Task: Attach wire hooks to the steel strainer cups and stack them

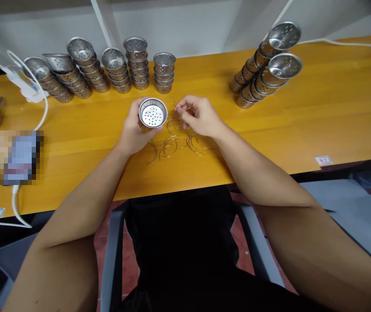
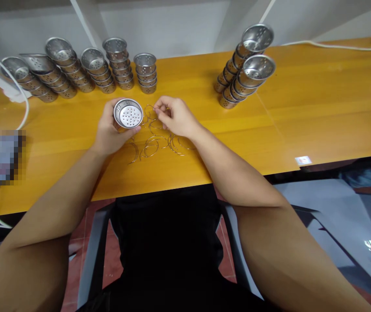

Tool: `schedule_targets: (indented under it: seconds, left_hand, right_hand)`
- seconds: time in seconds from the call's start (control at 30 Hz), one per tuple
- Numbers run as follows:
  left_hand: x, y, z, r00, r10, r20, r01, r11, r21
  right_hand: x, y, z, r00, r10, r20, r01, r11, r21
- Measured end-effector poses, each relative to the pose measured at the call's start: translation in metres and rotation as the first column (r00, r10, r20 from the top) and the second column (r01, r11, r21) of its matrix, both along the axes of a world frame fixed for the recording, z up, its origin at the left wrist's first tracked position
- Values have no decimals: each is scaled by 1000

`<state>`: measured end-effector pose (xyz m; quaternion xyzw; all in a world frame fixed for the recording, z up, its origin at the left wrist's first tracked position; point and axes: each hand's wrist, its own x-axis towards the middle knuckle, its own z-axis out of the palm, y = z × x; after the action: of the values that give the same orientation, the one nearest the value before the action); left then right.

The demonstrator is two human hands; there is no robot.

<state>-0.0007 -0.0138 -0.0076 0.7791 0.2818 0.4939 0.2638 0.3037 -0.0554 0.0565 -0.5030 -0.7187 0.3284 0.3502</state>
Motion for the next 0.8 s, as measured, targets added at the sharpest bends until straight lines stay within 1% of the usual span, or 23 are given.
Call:
schedule_targets:
  seconds: [0.1, 0.17, 0.27, 0.37, 0.43, 0.53, 0.63, 0.7, 0.8]
  left_hand:
    - [-1, 1, 0, 1000, -5, 2, 5, 1000, 28]
    - [-1, 1, -1, 1000, -6, -10, 6, 1000, 26]
    - [0, 1, -4, 1000, 1, -22, -1, 1000, 7]
    - [0, 0, -5, 1000, -4, -8, 5, 1000, 26]
    - [-1, -1, -3, 1000, 5, -7, -5, 999, 37]
    - [-3, -3, 2, 999, 44, -19, -43, 998, 55]
    - [-3, -1, 4, 998, 69, -10, -67, 991, 120]
    - [-1, 2, 1, 999, 38, 22, -41, 984, 173]
    - [5, 9, -8, 998, -32, 61, 18, 974, 224]
  right_hand:
    - [0, 1, -2, 999, -36, 31, 35, 998, 53]
    - [0, 2, -4, 999, -48, 24, 46, 996, 79]
    - [0, 3, -7, 998, -61, -26, 63, 991, 117]
    - [-1, 5, -12, 993, -64, -96, 80, 982, 169]
    - [-3, 8, -17, 986, -28, -167, 66, 972, 227]
    - [-6, 12, -25, 960, 71, -271, 21, 947, 320]
    - [-11, 12, -28, 933, 135, -333, -9, 935, 356]
    - [-15, 9, -28, 922, 147, -358, -13, 936, 351]
    - [-20, 3, -26, 917, 157, -366, -25, 940, 340]
